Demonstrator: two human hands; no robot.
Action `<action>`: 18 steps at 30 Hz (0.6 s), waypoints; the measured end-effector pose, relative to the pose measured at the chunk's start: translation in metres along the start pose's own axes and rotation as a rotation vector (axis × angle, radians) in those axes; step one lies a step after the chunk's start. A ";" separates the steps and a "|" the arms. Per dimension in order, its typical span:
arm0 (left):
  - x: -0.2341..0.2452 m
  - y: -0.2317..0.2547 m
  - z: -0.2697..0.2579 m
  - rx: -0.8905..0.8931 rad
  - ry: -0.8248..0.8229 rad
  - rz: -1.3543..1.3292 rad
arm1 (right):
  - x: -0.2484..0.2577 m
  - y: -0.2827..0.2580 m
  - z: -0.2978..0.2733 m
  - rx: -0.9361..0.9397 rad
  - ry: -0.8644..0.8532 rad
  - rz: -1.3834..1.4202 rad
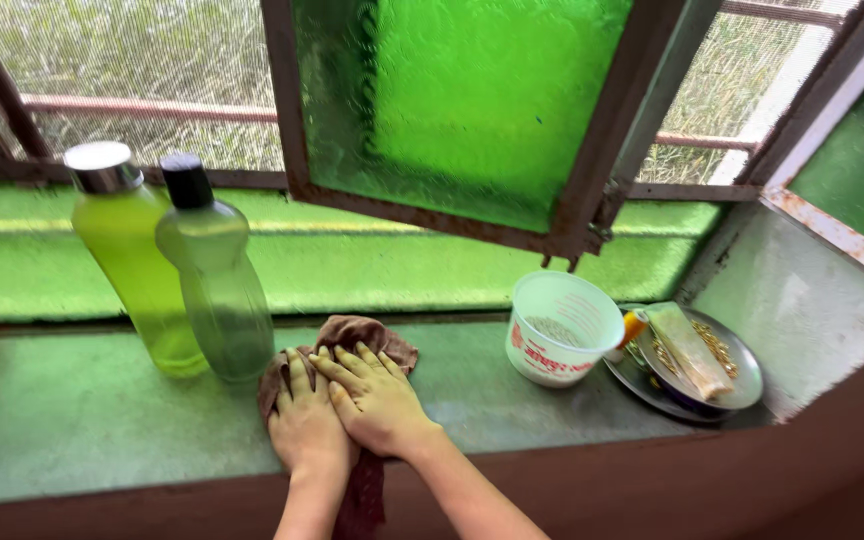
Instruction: The person wipes a window sill with a cloth, moves several bottles and containers, and then washes and wrings the cloth in a bucket of water before wiping a wooden surface.
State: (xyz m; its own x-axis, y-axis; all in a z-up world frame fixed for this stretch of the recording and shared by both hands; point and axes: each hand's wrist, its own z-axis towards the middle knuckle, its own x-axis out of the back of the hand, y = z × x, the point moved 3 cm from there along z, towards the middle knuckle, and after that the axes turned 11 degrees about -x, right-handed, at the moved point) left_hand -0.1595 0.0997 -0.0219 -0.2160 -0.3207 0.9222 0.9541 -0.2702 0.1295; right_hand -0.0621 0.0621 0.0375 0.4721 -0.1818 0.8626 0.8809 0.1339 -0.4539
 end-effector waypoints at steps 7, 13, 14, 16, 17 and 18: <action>-0.032 0.010 0.042 -0.075 -0.015 0.118 | -0.017 0.051 0.041 -0.068 -0.098 -0.059; -0.030 0.072 0.056 -0.256 -0.019 0.002 | 0.000 0.115 0.029 -0.154 -0.021 -0.151; -0.027 0.084 0.056 -0.303 -0.008 -0.033 | 0.006 0.124 0.023 -0.191 0.001 -0.152; -0.023 0.099 0.048 -0.396 -0.060 -0.135 | 0.014 0.134 0.003 -0.236 0.058 -0.124; -0.021 0.105 0.044 -0.443 -0.086 -0.186 | 0.018 0.136 -0.007 -0.258 0.087 -0.111; -0.017 0.108 0.042 -0.512 -0.033 -0.180 | 0.018 0.136 -0.014 -0.295 0.088 -0.119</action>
State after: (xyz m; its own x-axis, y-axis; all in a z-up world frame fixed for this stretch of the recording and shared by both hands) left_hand -0.0444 0.1140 -0.0085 -0.3518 -0.2023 0.9139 0.6777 -0.7285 0.0996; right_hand 0.0666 0.0631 -0.0113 0.3548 -0.2642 0.8968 0.8957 -0.1791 -0.4071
